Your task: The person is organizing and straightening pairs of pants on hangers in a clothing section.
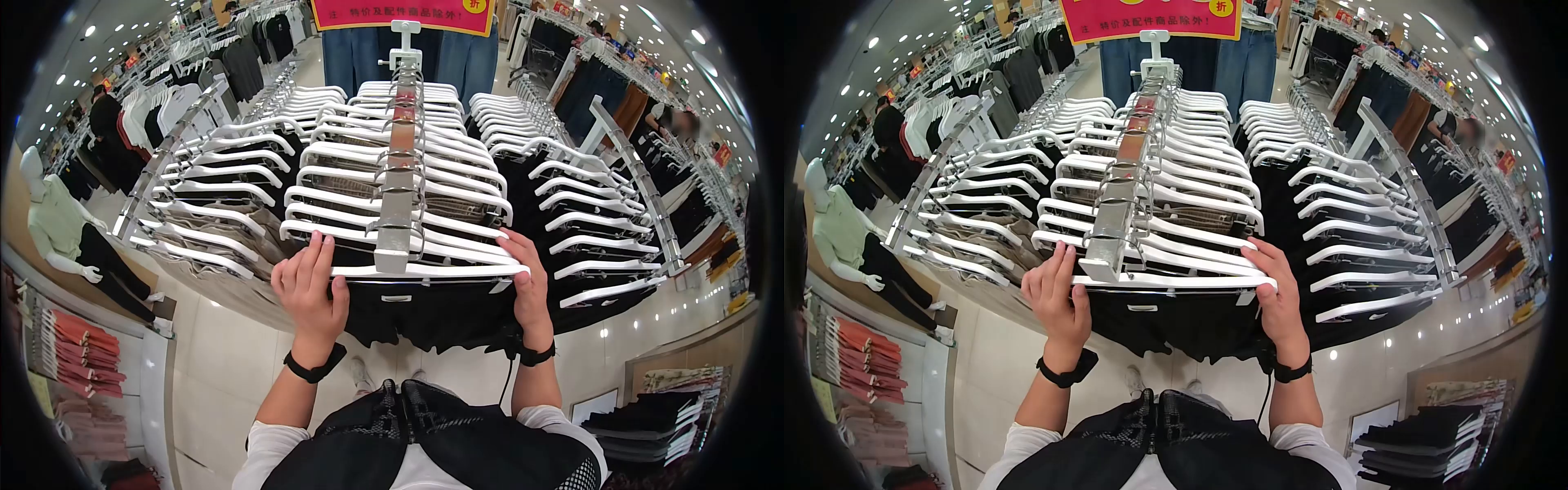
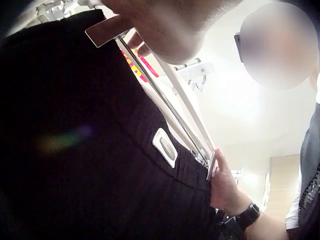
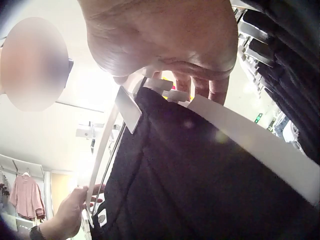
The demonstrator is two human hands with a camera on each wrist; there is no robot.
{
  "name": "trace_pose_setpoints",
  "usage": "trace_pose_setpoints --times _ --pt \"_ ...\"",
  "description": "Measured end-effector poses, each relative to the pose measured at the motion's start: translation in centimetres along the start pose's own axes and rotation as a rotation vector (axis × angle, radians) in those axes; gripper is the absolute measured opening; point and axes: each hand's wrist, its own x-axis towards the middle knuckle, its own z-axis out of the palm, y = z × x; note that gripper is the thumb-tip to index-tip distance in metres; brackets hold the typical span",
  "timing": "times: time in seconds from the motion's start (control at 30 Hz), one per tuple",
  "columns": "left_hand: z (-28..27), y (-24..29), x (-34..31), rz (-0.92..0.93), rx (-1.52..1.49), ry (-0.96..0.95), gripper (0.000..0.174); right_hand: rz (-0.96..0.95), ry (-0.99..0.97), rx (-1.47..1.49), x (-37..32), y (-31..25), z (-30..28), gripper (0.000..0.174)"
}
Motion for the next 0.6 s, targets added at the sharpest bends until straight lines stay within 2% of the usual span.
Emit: trace_pose_setpoints --times 0.47,0.6 --pt "-0.4 0.0 -0.4 0.003 -0.054 -0.015 0.044 0.040 0.010 -0.004 0.3 -1.4 -0.1 0.074" --pt "-0.9 0.1 -0.6 0.012 -0.055 -0.028 0.043 0.049 0.012 -0.046 0.3 -1.1 -0.1 0.082"
